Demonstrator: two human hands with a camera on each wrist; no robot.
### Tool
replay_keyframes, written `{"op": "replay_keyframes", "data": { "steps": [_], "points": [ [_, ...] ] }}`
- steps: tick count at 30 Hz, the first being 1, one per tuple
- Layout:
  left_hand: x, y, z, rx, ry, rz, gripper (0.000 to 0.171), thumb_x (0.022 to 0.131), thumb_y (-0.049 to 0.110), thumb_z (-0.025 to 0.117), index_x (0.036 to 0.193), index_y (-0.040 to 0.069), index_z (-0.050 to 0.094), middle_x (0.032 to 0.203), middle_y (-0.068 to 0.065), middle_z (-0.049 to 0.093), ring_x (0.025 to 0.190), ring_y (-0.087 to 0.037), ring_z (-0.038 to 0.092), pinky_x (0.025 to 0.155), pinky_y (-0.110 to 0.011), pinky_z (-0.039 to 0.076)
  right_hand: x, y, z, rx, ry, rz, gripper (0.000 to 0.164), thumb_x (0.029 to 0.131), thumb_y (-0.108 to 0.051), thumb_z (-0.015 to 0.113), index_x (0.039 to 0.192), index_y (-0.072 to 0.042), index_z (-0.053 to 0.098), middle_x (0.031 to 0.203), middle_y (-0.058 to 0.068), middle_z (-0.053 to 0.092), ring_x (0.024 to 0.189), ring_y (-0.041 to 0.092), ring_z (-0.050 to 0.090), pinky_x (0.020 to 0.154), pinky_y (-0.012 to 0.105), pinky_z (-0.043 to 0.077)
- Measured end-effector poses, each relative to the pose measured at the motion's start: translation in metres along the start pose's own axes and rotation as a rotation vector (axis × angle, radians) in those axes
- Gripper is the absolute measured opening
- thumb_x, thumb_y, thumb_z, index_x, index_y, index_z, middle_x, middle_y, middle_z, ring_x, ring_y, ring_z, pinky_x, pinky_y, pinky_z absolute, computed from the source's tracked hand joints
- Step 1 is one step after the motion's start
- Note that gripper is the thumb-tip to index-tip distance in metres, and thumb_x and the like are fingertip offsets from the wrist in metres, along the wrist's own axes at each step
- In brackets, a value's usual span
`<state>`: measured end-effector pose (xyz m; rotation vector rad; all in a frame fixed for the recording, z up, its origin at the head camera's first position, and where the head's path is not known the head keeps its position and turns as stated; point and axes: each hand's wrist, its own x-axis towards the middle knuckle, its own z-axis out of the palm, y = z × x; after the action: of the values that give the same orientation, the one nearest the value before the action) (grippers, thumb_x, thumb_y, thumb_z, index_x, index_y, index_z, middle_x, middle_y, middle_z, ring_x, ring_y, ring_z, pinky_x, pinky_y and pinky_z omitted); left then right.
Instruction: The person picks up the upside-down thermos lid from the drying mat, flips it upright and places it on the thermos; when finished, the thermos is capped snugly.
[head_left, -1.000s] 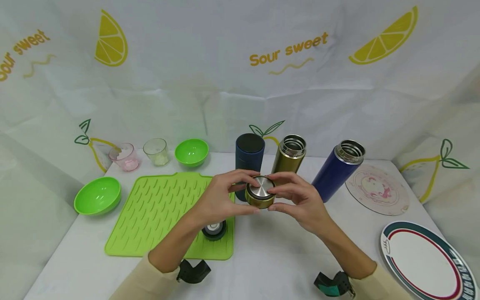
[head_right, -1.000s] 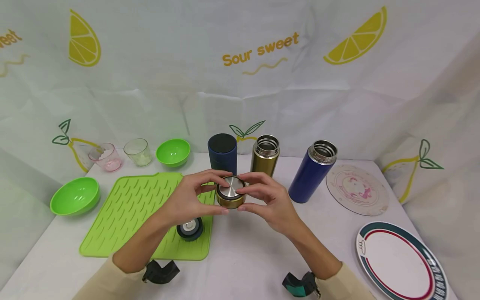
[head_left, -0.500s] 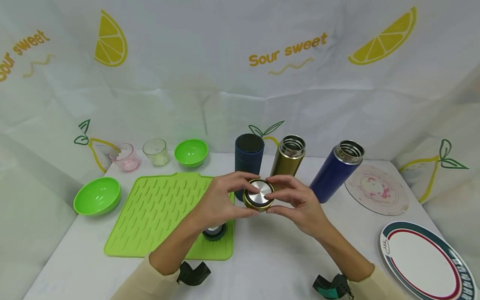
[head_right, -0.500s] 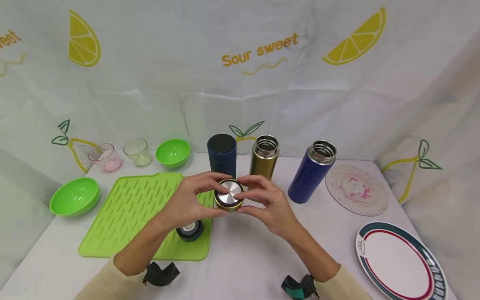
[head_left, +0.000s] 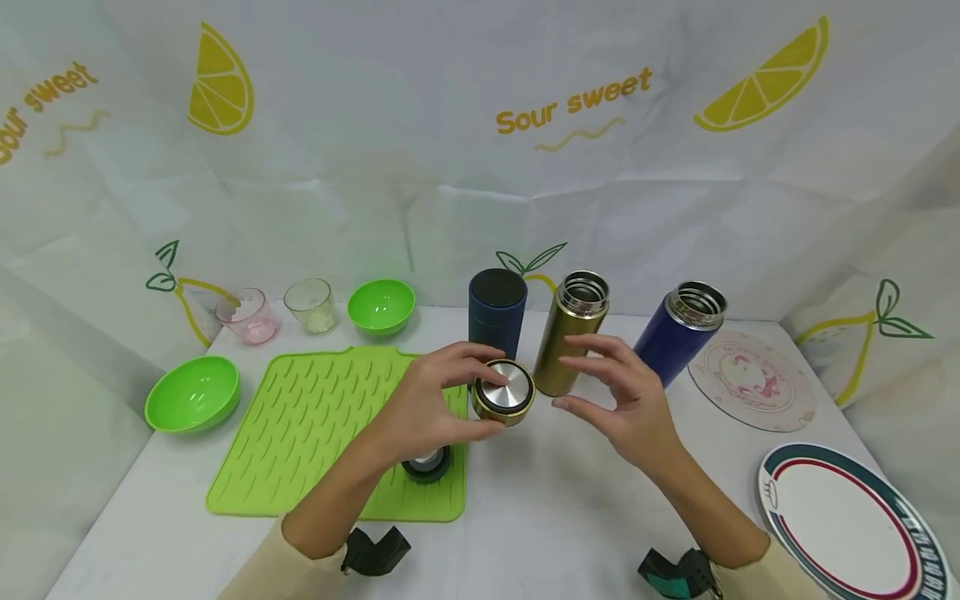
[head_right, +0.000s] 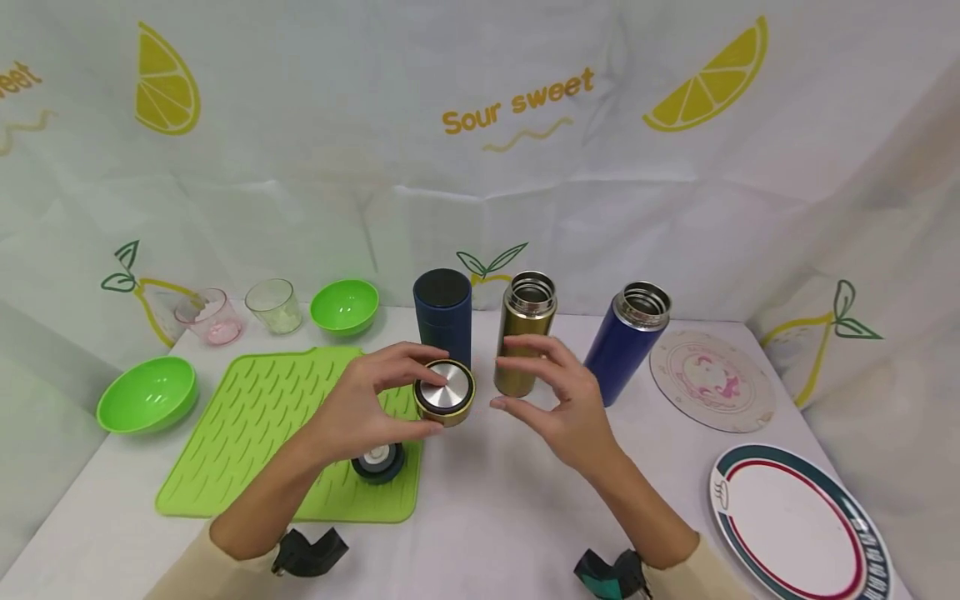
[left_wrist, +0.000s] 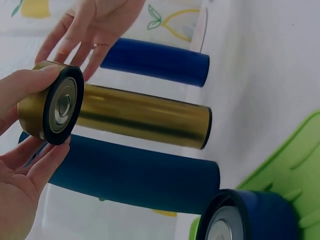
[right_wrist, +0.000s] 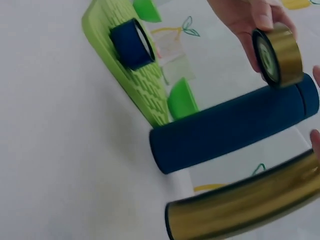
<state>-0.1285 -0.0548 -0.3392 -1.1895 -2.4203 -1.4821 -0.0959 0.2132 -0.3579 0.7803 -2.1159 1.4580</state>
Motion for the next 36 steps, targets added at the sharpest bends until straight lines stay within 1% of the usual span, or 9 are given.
{"op": "replay_keyframes", "data": {
  "steps": [4, 7, 10, 13, 16, 19, 23, 29, 36],
  "points": [
    [-0.003, 0.0, -0.005, 0.015, -0.002, -0.007, 0.04, 0.071, 0.014, 0.092, 0.108, 0.012, 0.077, 0.132, -0.004, 0.07, 0.122, -0.019, 0.067, 0.103, -0.034, 0.056, 0.008, 0.002, -0.01, -0.017, 0.145, -0.004, 0.053, 0.073, 0.016, 0.082, 0.121, 0.018, 0.059, 0.14, -0.002, 0.055, 0.136, 0.013, 0.052, 0.113, 0.018, 0.045],
    [-0.005, 0.0, -0.006, 0.041, -0.003, 0.0, 0.04, 0.071, 0.014, 0.092, 0.108, 0.013, 0.078, 0.129, -0.004, 0.07, 0.12, -0.019, 0.068, 0.101, -0.034, 0.057, 0.013, 0.006, -0.012, -0.033, 0.217, 0.004, 0.067, 0.073, 0.012, 0.084, 0.13, 0.017, 0.052, 0.146, -0.003, 0.049, 0.14, 0.016, 0.048, 0.117, 0.021, 0.043],
    [-0.007, 0.0, -0.007, 0.072, -0.005, 0.012, 0.04, 0.07, 0.014, 0.092, 0.108, 0.014, 0.079, 0.127, -0.004, 0.07, 0.119, -0.02, 0.067, 0.1, -0.034, 0.057, 0.015, 0.013, -0.009, -0.044, 0.257, 0.041, 0.082, 0.07, 0.014, 0.085, 0.142, 0.009, 0.046, 0.152, -0.005, 0.042, 0.146, 0.015, 0.041, 0.121, 0.022, 0.039],
    [-0.008, -0.001, -0.008, 0.094, -0.005, 0.02, 0.041, 0.069, 0.014, 0.093, 0.108, 0.014, 0.08, 0.125, -0.004, 0.07, 0.117, -0.02, 0.068, 0.098, -0.034, 0.058, 0.014, 0.02, -0.004, -0.069, 0.27, 0.109, 0.1, 0.067, 0.019, 0.083, 0.153, -0.001, 0.037, 0.159, -0.001, 0.033, 0.152, 0.019, 0.032, 0.125, 0.026, 0.034],
    [-0.01, -0.002, -0.008, 0.106, -0.004, 0.018, 0.041, 0.069, 0.013, 0.093, 0.108, 0.014, 0.079, 0.125, -0.004, 0.07, 0.117, -0.02, 0.068, 0.097, -0.034, 0.058, 0.012, 0.03, 0.003, -0.083, 0.272, 0.204, 0.111, 0.068, 0.018, 0.083, 0.16, -0.009, 0.025, 0.164, 0.004, 0.027, 0.156, 0.024, 0.028, 0.128, 0.04, 0.031],
    [-0.011, -0.003, -0.009, 0.104, -0.009, 0.008, 0.042, 0.07, 0.013, 0.092, 0.109, 0.015, 0.079, 0.127, -0.004, 0.069, 0.119, -0.021, 0.067, 0.099, -0.035, 0.058, 0.009, 0.041, 0.011, -0.071, 0.278, 0.3, 0.118, 0.07, 0.013, 0.085, 0.163, -0.013, 0.016, 0.167, 0.006, 0.024, 0.156, 0.027, 0.028, 0.125, 0.053, 0.03],
    [-0.013, -0.004, -0.01, 0.101, -0.019, 0.004, 0.041, 0.071, 0.014, 0.091, 0.11, 0.015, 0.079, 0.131, -0.006, 0.068, 0.122, -0.022, 0.067, 0.102, -0.038, 0.057, 0.004, 0.054, 0.02, -0.066, 0.278, 0.378, 0.123, 0.072, 0.008, 0.087, 0.164, -0.018, 0.011, 0.167, 0.01, 0.023, 0.154, 0.032, 0.033, 0.121, 0.057, 0.035],
    [-0.017, -0.006, -0.011, 0.112, -0.034, -0.006, 0.043, 0.072, 0.014, 0.09, 0.114, 0.018, 0.079, 0.132, -0.006, 0.068, 0.122, -0.024, 0.067, 0.1, -0.04, 0.057, 0.001, 0.063, 0.026, -0.112, 0.258, 0.386, 0.114, 0.077, 0.005, 0.084, 0.163, -0.018, 0.013, 0.165, 0.016, 0.029, 0.147, 0.041, 0.043, 0.112, 0.06, 0.045],
    [-0.017, -0.009, -0.009, 0.095, -0.031, 0.002, 0.043, 0.072, 0.014, 0.09, 0.113, 0.018, 0.078, 0.129, -0.005, 0.068, 0.12, -0.023, 0.067, 0.099, -0.036, 0.057, -0.003, 0.069, 0.027, -0.167, 0.263, 0.426, 0.108, 0.08, 0.004, 0.082, 0.163, -0.016, 0.016, 0.159, 0.022, 0.038, 0.139, 0.045, 0.051, 0.108, 0.06, 0.049]
  ]
}}
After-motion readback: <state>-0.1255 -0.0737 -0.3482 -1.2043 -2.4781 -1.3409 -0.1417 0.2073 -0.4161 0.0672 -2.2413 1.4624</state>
